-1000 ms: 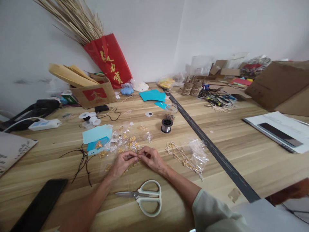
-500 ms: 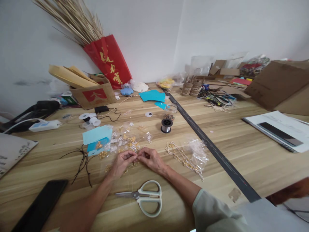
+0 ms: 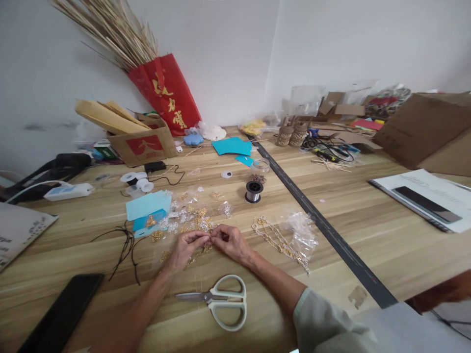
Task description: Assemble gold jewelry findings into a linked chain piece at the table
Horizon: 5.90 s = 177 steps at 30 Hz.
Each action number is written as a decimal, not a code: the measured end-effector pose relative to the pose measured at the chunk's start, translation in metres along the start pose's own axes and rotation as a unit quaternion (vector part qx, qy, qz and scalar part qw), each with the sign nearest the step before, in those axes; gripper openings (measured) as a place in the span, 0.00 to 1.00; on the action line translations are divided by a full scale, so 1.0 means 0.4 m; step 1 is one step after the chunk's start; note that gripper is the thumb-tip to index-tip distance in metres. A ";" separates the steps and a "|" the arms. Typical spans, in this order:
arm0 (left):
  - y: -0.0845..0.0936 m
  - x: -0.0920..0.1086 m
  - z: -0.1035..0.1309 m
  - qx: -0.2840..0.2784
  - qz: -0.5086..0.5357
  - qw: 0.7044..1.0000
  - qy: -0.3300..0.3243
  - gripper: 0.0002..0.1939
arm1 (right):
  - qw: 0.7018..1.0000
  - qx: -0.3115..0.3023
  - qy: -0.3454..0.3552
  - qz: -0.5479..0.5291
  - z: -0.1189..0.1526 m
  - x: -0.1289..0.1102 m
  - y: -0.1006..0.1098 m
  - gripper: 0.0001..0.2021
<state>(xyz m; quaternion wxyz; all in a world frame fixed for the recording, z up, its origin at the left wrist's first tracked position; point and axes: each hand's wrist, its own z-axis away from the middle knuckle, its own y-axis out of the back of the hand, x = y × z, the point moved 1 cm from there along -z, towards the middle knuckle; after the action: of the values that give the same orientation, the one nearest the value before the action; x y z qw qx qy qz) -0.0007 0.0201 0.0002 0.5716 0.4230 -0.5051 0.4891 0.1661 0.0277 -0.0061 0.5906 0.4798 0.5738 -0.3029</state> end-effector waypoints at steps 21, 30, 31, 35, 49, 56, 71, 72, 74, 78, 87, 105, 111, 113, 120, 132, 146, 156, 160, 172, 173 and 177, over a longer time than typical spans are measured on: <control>-0.007 -0.002 0.000 -0.003 -0.031 0.999 -0.018 0.08 | 0.999 0.018 0.011 0.046 0.001 -0.004 -0.001 0.05; -0.002 -0.011 -0.006 -0.015 -0.015 1.000 -0.011 0.12 | 0.999 -0.004 0.003 0.039 0.002 -0.005 0.005 0.07; -0.002 -0.011 -0.007 -0.015 -0.011 1.000 -0.010 0.13 | 0.999 -0.010 0.003 0.037 0.001 -0.004 0.006 0.07; -0.001 -0.011 -0.008 -0.017 -0.003 1.000 -0.009 0.13 | 0.999 -0.039 0.006 0.032 0.001 -0.006 0.012 0.09; 0.003 -0.005 -0.008 -0.012 0.017 1.000 0.005 0.11 | 0.999 -0.046 -0.001 0.002 0.002 -0.015 0.014 0.08; 0.004 -0.006 -0.008 -0.009 0.011 1.000 0.010 0.11 | 0.999 -0.046 -0.007 -0.015 0.001 -0.014 0.015 0.11; 0.000 -0.008 -0.009 -0.006 0.021 1.000 -0.001 0.11 | 0.992 -0.081 -0.046 -0.080 -0.003 -0.016 0.027 0.15; 0.000 -0.008 -0.008 -0.005 0.022 1.000 -0.002 0.11 | 0.992 -0.084 -0.048 -0.086 -0.003 -0.017 0.028 0.15; -0.001 -0.007 -0.008 -0.002 0.022 1.000 -0.001 0.10 | 0.990 -0.093 -0.051 -0.098 -0.004 -0.019 0.029 0.15; 0.000 -0.005 -0.006 0.000 0.028 1.000 0.007 0.10 | 0.987 -0.106 -0.052 -0.105 -0.004 -0.022 0.030 0.15; 0.000 0.002 -0.003 -0.008 0.026 1.000 -0.002 0.10 | 0.988 -0.102 -0.053 -0.106 -0.005 -0.015 0.029 0.16; 0.002 -0.011 -0.005 -0.045 -0.031 0.998 -0.040 0.08 | 0.987 -0.094 -0.062 -0.112 -0.006 -0.023 0.032 0.15; 0.002 -0.006 -0.006 -0.057 -0.058 0.995 -0.054 0.08 | 0.985 -0.100 -0.057 -0.130 -0.009 -0.009 0.031 0.15; 0.002 -0.005 -0.006 -0.059 -0.057 0.995 -0.056 0.08 | 0.985 -0.100 -0.056 -0.131 -0.009 -0.005 0.030 0.15; 0.002 -0.003 -0.004 -0.064 -0.041 0.997 -0.032 0.09 | 0.984 -0.096 -0.067 -0.134 -0.009 -0.015 0.028 0.15; 0.004 -0.001 -0.001 -0.069 -0.015 0.997 -0.006 0.10 | 0.989 -0.092 -0.059 -0.100 -0.007 -0.017 0.023 0.15; 0.000 0.008 0.000 -0.073 -0.027 0.997 -0.008 0.12 | 0.992 -0.094 -0.044 -0.076 -0.003 -0.003 0.020 0.13; 0.001 0.020 0.003 -0.080 -0.008 0.996 -0.027 0.16 | 0.993 -0.086 -0.048 -0.066 -0.005 -0.006 0.021 0.14; 0.009 0.006 -0.002 -0.085 0.020 0.996 -0.014 0.14 | 0.992 -0.089 -0.051 -0.069 -0.005 -0.006 0.023 0.14; 0.018 -0.018 -0.014 -0.042 0.047 0.998 0.015 0.12 | 0.990 -0.104 -0.049 -0.087 -0.004 -0.015 0.029 0.15; 0.018 -0.018 -0.014 -0.036 0.051 0.998 0.013 0.12 | 0.990 -0.104 -0.050 -0.086 -0.004 -0.015 0.029 0.16; 0.017 -0.020 -0.014 -0.031 0.061 0.998 0.007 0.13 | 0.989 -0.107 -0.051 -0.088 -0.004 -0.015 0.029 0.16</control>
<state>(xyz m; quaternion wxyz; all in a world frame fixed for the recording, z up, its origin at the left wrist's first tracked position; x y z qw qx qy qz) -0.0066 0.0257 -0.0085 0.5576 0.3697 -0.5406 0.5100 0.1751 0.0322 0.0025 0.6384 0.3453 0.6117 -0.3147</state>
